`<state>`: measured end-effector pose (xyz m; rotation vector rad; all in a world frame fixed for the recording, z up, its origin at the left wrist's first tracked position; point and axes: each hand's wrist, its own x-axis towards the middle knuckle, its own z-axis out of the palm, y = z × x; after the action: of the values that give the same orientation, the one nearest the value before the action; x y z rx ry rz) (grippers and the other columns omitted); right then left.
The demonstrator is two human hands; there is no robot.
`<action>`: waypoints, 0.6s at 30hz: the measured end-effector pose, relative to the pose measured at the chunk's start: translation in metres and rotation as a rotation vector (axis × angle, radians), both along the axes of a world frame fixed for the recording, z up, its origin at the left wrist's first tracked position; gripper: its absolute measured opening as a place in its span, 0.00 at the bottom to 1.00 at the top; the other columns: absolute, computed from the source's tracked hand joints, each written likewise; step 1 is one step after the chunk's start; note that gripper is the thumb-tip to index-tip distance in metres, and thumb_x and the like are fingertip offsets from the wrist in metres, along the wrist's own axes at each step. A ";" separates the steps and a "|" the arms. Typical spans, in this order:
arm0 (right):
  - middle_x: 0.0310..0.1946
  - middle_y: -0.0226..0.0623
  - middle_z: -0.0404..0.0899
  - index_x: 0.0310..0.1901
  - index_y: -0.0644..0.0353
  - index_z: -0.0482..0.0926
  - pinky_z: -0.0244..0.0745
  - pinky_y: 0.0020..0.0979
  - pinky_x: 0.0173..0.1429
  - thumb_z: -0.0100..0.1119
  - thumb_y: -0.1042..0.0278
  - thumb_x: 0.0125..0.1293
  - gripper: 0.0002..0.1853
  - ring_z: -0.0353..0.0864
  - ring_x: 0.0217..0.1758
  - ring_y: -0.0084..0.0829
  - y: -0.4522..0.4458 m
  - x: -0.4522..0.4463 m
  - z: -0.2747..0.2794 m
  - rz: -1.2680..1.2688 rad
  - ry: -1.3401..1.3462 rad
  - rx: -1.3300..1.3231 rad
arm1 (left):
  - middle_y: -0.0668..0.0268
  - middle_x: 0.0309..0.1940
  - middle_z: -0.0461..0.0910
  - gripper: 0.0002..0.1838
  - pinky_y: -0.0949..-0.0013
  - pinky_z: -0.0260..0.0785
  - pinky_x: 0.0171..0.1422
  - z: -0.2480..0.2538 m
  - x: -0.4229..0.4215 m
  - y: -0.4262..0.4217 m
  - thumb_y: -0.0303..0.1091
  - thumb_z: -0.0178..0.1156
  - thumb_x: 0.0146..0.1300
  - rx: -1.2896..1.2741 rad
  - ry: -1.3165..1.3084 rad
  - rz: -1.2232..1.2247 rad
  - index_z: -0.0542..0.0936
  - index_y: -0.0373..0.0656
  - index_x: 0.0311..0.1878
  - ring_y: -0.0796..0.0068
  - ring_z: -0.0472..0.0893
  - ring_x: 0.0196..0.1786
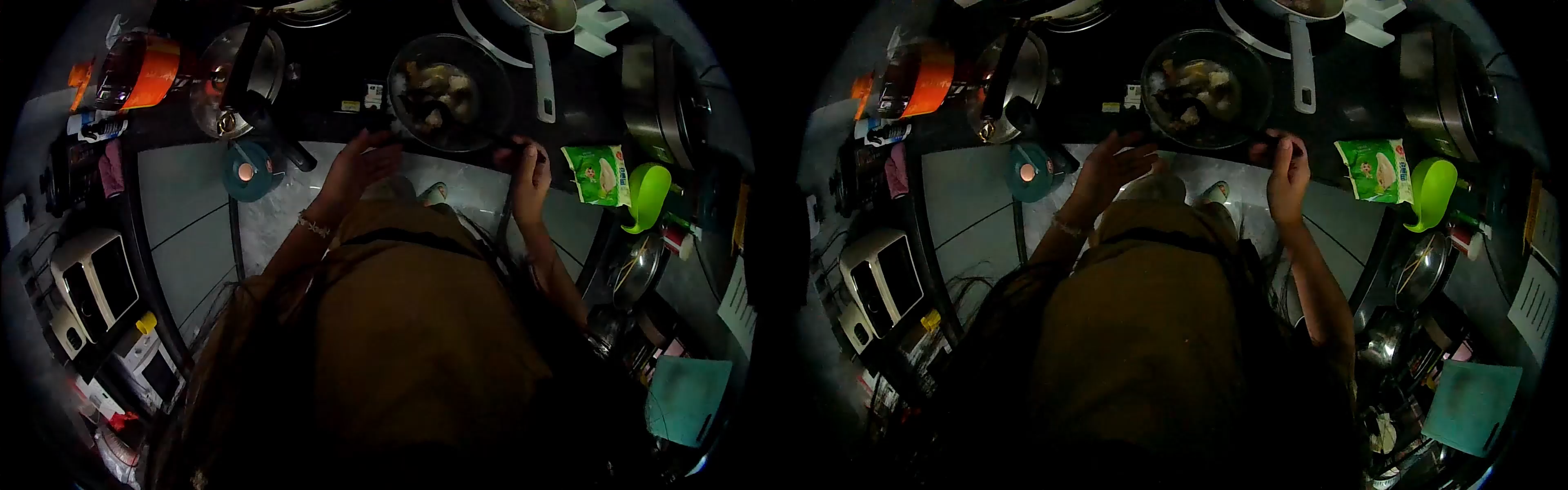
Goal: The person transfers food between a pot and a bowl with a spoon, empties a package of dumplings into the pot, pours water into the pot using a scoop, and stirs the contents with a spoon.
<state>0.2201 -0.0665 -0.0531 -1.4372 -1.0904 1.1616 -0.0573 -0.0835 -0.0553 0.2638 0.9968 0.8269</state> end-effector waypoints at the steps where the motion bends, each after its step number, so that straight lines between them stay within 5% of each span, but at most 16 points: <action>1: 0.30 0.37 0.77 0.45 0.65 0.70 0.73 0.27 0.42 0.39 0.58 0.71 0.17 0.77 0.33 0.25 0.001 0.000 0.000 -0.013 0.029 0.006 | 0.50 0.56 0.69 0.34 0.61 0.59 0.65 0.000 0.000 -0.001 0.57 0.44 0.63 0.007 0.004 -0.001 0.61 0.36 0.61 0.60 0.70 0.58; 11: 0.29 0.39 0.77 0.45 0.64 0.70 0.75 0.29 0.39 0.42 0.52 0.69 0.20 0.78 0.32 0.28 0.007 0.008 -0.015 -0.085 0.205 -0.122 | 0.50 0.56 0.69 0.34 0.61 0.58 0.65 -0.006 -0.004 -0.004 0.57 0.45 0.63 0.013 -0.032 0.012 0.61 0.36 0.62 0.60 0.70 0.58; 18: 0.29 0.41 0.78 0.45 0.65 0.70 0.76 0.29 0.40 0.41 0.57 0.70 0.17 0.78 0.31 0.28 0.012 0.010 0.000 -0.116 0.210 -0.114 | 0.50 0.55 0.70 0.34 0.61 0.59 0.64 0.002 0.000 -0.001 0.56 0.44 0.64 -0.017 -0.013 0.025 0.60 0.36 0.62 0.60 0.70 0.57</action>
<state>0.2306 -0.0546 -0.0535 -1.4098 -0.7970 1.2752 -0.0577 -0.0842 -0.0529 0.2314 0.9960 0.8419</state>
